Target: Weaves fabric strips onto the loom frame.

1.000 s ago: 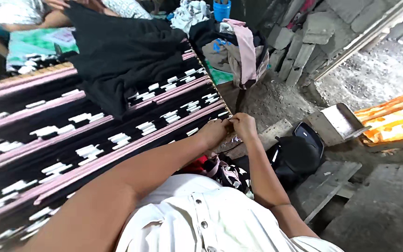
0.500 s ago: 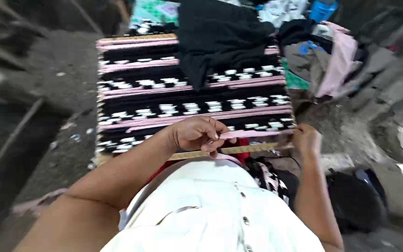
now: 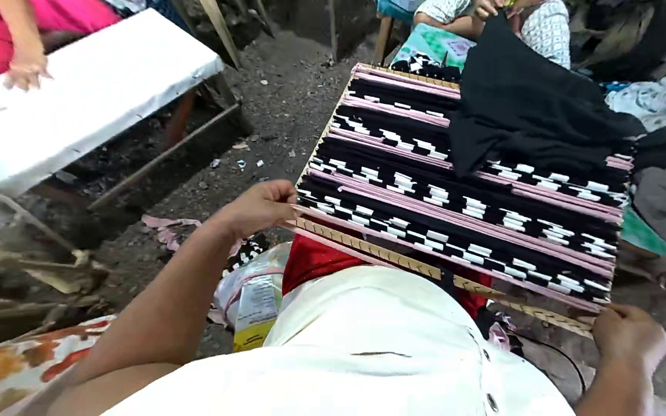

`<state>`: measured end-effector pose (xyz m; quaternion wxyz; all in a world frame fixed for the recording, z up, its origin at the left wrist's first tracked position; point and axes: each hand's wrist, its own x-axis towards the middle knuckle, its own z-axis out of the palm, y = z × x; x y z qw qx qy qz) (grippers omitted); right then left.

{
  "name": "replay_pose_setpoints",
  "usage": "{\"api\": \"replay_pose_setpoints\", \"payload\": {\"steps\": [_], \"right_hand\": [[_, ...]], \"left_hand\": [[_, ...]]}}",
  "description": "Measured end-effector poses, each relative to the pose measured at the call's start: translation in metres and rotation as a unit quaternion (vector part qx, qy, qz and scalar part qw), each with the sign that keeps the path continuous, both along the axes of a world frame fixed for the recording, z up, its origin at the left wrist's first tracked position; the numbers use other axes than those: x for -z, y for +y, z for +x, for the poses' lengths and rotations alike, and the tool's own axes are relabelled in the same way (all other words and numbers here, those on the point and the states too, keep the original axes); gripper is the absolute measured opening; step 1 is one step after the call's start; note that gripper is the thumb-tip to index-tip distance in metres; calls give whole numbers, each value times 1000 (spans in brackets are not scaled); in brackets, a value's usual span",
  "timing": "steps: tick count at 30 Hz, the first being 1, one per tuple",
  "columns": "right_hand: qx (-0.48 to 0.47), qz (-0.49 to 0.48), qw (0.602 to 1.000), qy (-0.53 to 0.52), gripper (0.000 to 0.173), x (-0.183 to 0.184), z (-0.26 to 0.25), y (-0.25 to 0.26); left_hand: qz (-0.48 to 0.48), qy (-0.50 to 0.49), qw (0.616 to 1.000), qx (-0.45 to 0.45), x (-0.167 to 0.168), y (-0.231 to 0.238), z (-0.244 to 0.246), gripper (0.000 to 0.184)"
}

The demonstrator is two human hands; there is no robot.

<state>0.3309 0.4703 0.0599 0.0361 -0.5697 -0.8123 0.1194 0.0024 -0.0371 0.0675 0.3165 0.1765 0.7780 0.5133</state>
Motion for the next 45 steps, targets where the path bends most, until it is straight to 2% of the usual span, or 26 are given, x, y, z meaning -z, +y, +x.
{"api": "replay_pose_setpoints", "payload": {"steps": [3,5,7,9,10,11,12,13,14,15,16,17,18,19,20,21,22,23,25,28,33,37,39,42,45], "right_hand": [[4,4,1000,5,29,0,0,-1],[7,5,1000,9,30,1,1,-1],[9,5,1000,11,30,1,1,-1],[9,5,1000,9,30,1,0,0],[8,5,1000,7,30,1,0,1],[7,3,1000,3,30,1,0,2],[6,0,1000,-3,30,1,1,3],[5,0,1000,-9,30,1,2,4],[3,0,1000,-11,30,1,2,6],[-1,2,1000,-12,30,2,2,7],[-5,5,1000,-11,30,2,1,8],[-7,4,1000,-11,30,2,1,8],[-6,2,1000,-10,30,1,0,7],[-4,1,1000,-9,30,0,0,5],[-4,4,1000,-8,30,0,-1,4],[-5,4,1000,-8,29,-1,-1,4],[-4,2,1000,-6,29,0,-1,3],[-3,1,1000,-5,29,0,0,3],[-2,3,1000,0,29,1,0,5],[6,-1,1000,-3,29,2,2,2],[4,4,1000,3,29,2,0,3],[10,-2,1000,2,30,1,-1,2],[14,-1,1000,-1,30,1,-1,3],[15,5,1000,-2,29,1,-1,3],[18,7,1000,0,29,1,-1,3]], "left_hand": [[-180,172,968,-28,5,-3,-9,0],[-212,284,935,-31,22,2,-5,13],[-216,326,919,-53,44,5,-4,20],[-183,283,933,-126,58,9,-3,26],[-123,218,950,-188,58,14,1,27],[-29,112,961,-251,54,21,5,28],[80,-19,955,-285,46,27,10,30],[165,-131,935,-286,35,32,15,35],[201,-191,925,-258,25,35,19,42],[204,-190,935,-219,16,34,20,48],[178,-120,961,-175,7,29,19,46],[124,18,980,-152,-3,21,14,33],[54,172,973,-140,-11,10,5,26],[26,278,950,-139,-16,-2,-6,28],[33,325,935,-139,-16,-15,-18,29],[56,308,941,-129,-15,-27,-28,24],[72,243,962,-106,-13,-38,-33,19],[67,154,983,-72,-8,-48,-35,13],[21,35,998,-41,11,-55,-36,12],[7,-22,997,-70,39,-54,-34,15],[10,-21,981,-192,75,-47,-39,8],[-27,-38,950,-307,97,-30,-40,9],[-67,-44,939,-335,107,-24,-38,9],[-161,16,937,-311,103,-23,-28,11],[-251,108,938,-213,85,-19,-9,19]]}}
